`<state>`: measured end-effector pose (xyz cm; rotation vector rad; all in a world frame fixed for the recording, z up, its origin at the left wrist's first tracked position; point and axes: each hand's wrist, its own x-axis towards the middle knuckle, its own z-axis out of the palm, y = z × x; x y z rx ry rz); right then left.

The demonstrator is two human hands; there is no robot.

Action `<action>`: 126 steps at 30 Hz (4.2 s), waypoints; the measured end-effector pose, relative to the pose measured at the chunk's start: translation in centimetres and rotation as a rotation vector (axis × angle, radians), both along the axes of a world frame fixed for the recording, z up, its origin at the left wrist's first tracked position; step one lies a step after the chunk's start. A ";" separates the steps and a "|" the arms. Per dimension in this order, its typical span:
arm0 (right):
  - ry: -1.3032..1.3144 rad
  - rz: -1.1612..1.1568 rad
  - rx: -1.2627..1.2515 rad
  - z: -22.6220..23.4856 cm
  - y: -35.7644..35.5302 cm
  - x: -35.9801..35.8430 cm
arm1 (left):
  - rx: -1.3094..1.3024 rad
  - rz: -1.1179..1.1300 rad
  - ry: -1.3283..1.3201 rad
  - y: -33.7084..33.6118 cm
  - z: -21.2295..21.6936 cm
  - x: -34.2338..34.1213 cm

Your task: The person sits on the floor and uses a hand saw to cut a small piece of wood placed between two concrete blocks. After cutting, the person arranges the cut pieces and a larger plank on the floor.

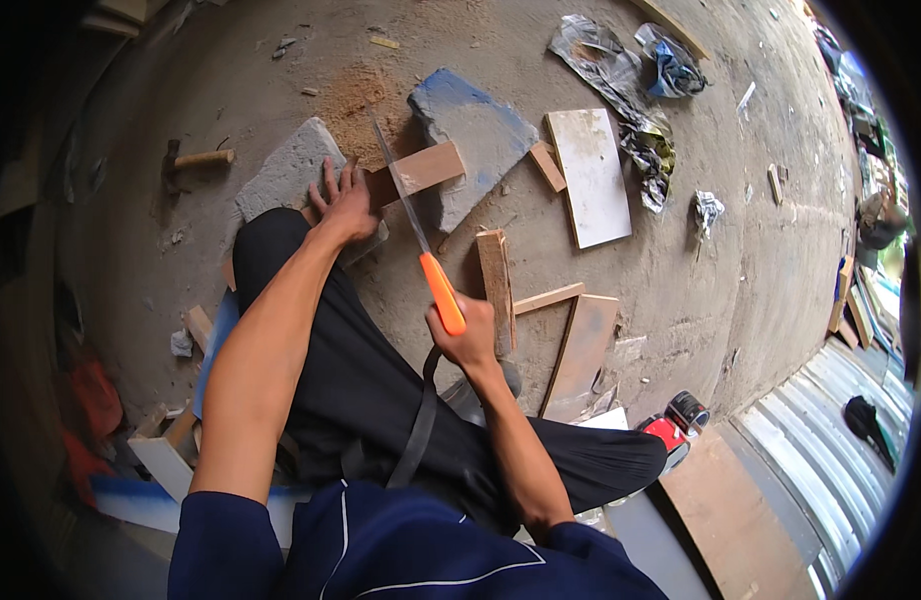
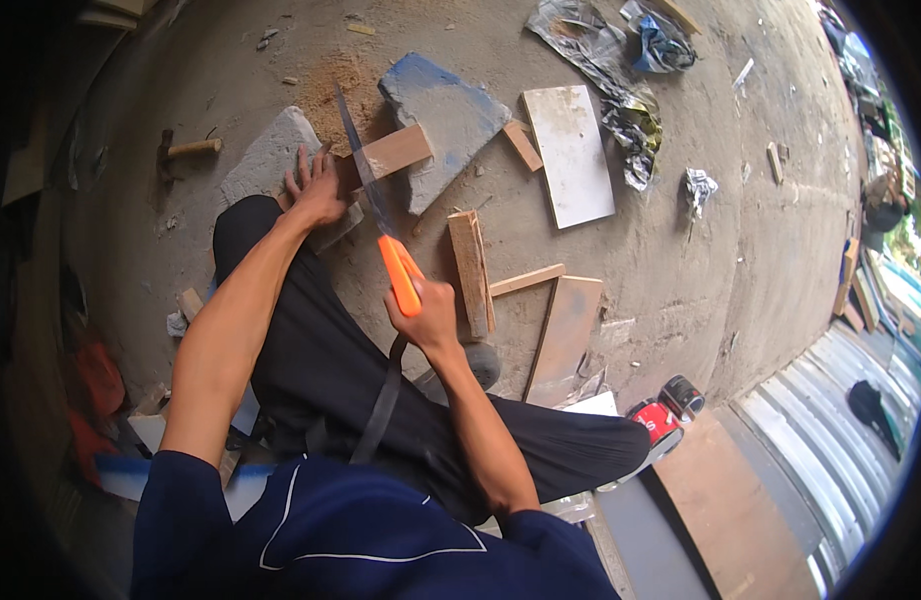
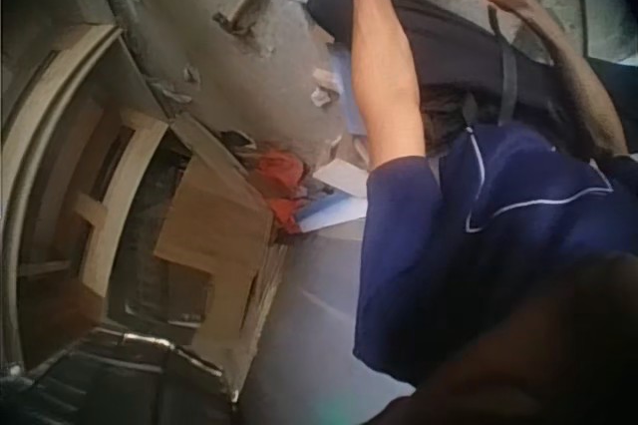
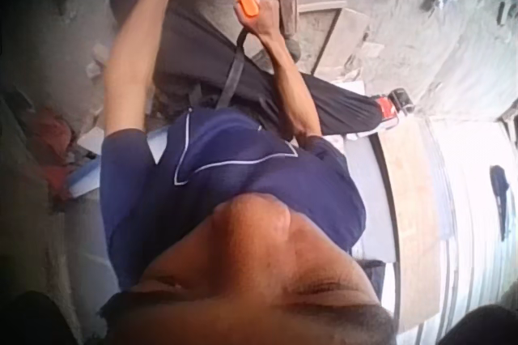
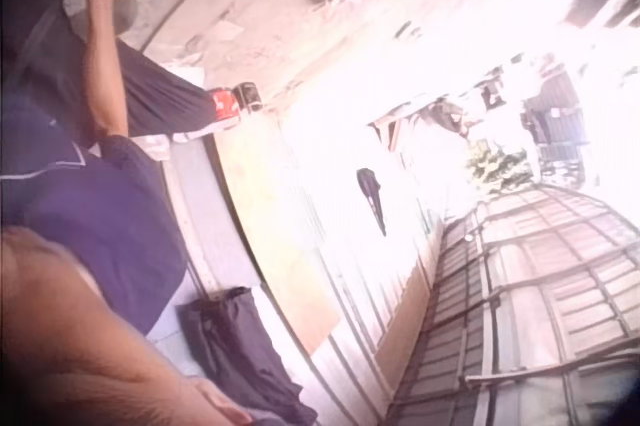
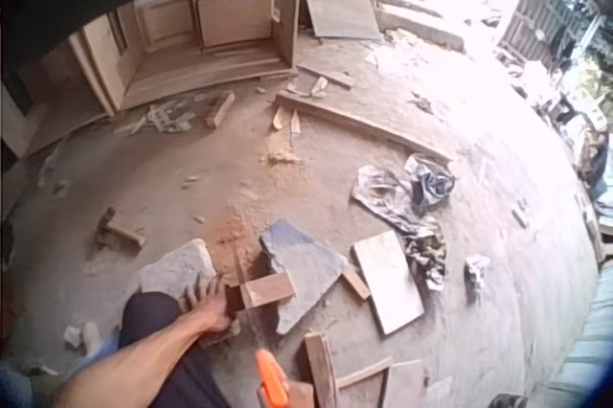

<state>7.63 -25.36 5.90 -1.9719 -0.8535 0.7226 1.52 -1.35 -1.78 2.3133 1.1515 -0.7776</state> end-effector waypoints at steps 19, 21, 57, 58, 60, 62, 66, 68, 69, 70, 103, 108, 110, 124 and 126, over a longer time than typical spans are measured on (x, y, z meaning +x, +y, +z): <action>0.058 -0.023 -0.053 1.9 -1.8 -0.5 | 0.040 0.069 0.023 1.0 -0.2 0.5; 0.001 0.001 -0.080 4.6 -3.8 -2.1 | 0.034 0.078 0.020 1.4 0.1 0.4; 0.022 0.027 -0.409 10.0 5.6 1.8 | -0.069 0.137 -0.133 1.0 1.7 -0.1; 0.021 0.029 -0.404 10.0 5.5 1.6 | -0.062 0.137 -0.129 1.0 1.7 -0.2; 0.019 0.030 -0.397 10.1 4.4 1.2 | -0.052 0.135 -0.122 0.9 1.6 -0.4; -0.107 0.137 -0.402 13.5 0.0 0.5 | -0.054 0.158 -0.111 2.3 2.0 -0.1; 0.109 -0.018 -0.393 15.5 -3.5 0.4 | -0.036 0.145 -0.125 0.7 1.8 -0.5; -0.008 0.028 -0.427 12.1 -0.7 1.3 | -0.017 0.126 -0.098 0.7 1.8 -0.2; 0.008 0.013 -0.399 10.1 1.3 1.3 | -0.031 0.118 -0.107 0.0 1.3 -0.2; 0.027 0.013 -0.347 8.6 3.2 1.3 | -0.021 0.122 -0.112 0.2 1.2 -0.3; 0.086 -0.009 -0.301 16.1 -1.1 -2.0 | -0.061 0.110 -0.030 0.1 2.2 -0.1; 0.111 -0.045 -0.329 14.7 -0.5 -1.3 | -0.024 0.099 -0.059 0.4 1.3 0.0; 0.108 -0.049 -0.376 11.3 2.8 -0.3 | -0.043 0.104 -0.065 -0.4 0.9 -0.1; 0.091 -0.079 -0.404 11.9 2.5 -0.2 | -0.058 0.108 -0.066 -0.3 1.7 -0.4; 0.074 -0.043 -0.405 12.1 2.1 -0.8 | -0.050 0.109 -0.054 -0.4 1.5 -0.5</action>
